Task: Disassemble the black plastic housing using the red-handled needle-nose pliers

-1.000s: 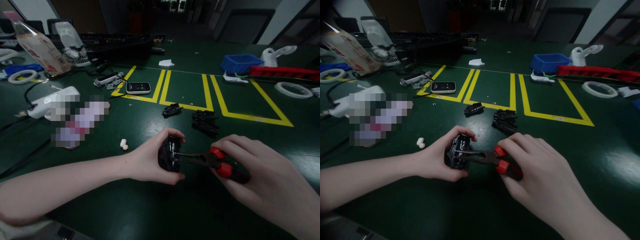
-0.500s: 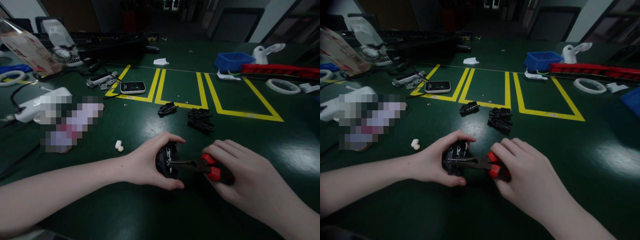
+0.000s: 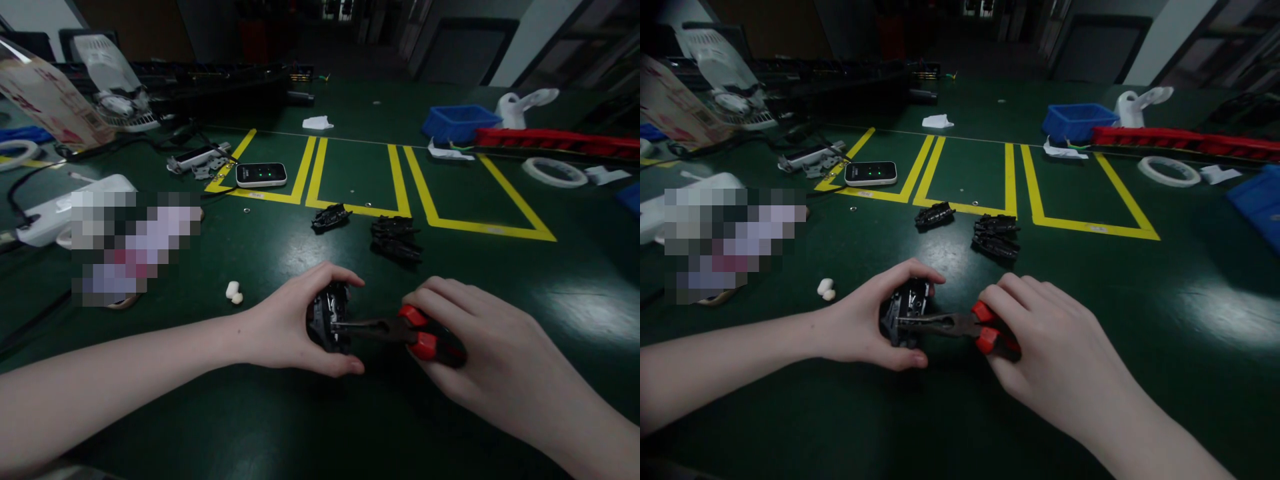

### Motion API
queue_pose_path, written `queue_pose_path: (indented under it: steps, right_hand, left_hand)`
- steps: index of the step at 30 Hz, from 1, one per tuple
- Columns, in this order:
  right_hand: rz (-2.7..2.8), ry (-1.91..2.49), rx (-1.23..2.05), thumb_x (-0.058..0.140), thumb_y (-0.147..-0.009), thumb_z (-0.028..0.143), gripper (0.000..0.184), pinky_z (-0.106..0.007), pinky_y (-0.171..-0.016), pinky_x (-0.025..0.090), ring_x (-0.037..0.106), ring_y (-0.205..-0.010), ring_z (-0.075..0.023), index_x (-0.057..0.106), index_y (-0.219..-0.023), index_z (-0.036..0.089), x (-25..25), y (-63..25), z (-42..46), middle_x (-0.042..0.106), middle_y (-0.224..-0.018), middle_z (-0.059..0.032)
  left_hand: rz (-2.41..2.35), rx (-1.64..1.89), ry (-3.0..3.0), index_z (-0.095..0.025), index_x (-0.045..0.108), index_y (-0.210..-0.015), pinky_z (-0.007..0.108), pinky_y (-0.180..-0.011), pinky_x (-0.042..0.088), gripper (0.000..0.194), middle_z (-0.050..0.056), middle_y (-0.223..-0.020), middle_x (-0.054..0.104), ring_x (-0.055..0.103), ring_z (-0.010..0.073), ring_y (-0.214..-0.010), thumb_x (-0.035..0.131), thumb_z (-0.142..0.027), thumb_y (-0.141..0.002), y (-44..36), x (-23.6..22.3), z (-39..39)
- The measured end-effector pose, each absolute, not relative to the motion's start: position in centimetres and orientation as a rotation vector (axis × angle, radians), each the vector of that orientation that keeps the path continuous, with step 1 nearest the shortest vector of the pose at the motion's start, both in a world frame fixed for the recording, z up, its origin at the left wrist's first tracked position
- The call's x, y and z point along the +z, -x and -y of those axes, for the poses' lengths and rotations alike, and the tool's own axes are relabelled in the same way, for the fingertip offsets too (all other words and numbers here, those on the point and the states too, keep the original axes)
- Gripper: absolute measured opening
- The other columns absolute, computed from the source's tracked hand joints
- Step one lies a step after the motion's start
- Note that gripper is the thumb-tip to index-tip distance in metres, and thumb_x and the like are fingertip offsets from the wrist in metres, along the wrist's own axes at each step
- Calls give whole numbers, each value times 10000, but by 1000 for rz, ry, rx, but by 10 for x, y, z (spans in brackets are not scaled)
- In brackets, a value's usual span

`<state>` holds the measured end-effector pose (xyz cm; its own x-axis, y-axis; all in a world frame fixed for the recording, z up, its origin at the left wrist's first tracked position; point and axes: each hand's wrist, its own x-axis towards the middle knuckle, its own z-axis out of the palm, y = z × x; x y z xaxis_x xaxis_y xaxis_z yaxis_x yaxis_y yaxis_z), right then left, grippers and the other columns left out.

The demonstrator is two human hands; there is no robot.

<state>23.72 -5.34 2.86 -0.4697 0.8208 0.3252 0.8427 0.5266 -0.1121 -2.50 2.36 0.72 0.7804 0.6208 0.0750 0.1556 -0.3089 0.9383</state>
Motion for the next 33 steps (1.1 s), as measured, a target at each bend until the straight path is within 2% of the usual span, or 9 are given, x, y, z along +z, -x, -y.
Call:
queue_pose_path:
  steps: [8, 19, 28, 33]
  right_hand:
    - [2440, 1382, -56, 561, -744, 171, 276, -316, -567, 520, 641, -703, -201, 554, -1008, 248, 26, -234, 55, 657, -876, -38]
    - [2481, 1319, -314, 524, -722, 121, 329, -341, -617, 510, 623, -745, -220, 553, -1037, 212, 25, -230, 59, 651, -903, -68]
    - [2398, 1468, -8, 545, -770, 176, 266, -336, -599, 483, 603, -741, -213, 550, -1025, 252, 14, -233, 59, 642, -897, -44]
    - [2361, 1521, 61, 562, -770, 188, 241, -335, -582, 478, 609, -731, -212, 558, -1000, 259, 13, -231, 57, 642, -879, -47]
  left_hand:
    - [-597, 526, -1865, -195, 560, -1323, 393, -874, 519, 721, 59, -1203, 626, 624, 253, -1060, 925, -408, -739, 24, 6, -23]
    - [-596, 484, -1851, -186, 554, -1356, 387, -836, 507, 797, 70, -1191, 653, 623, 259, -1027, 934, -481, -721, 25, 7, -24]
    - [-637, 554, -1875, -224, 538, -1337, 377, -862, 500, 701, 62, -1230, 614, 589, 246, -1052, 901, -393, -761, 24, 9, -20]
    - [-632, 586, -1922, -237, 592, -1269, 383, -893, 498, 583, 62, -1206, 619, 581, 251, -1068, 884, -389, -788, 23, 8, -21]
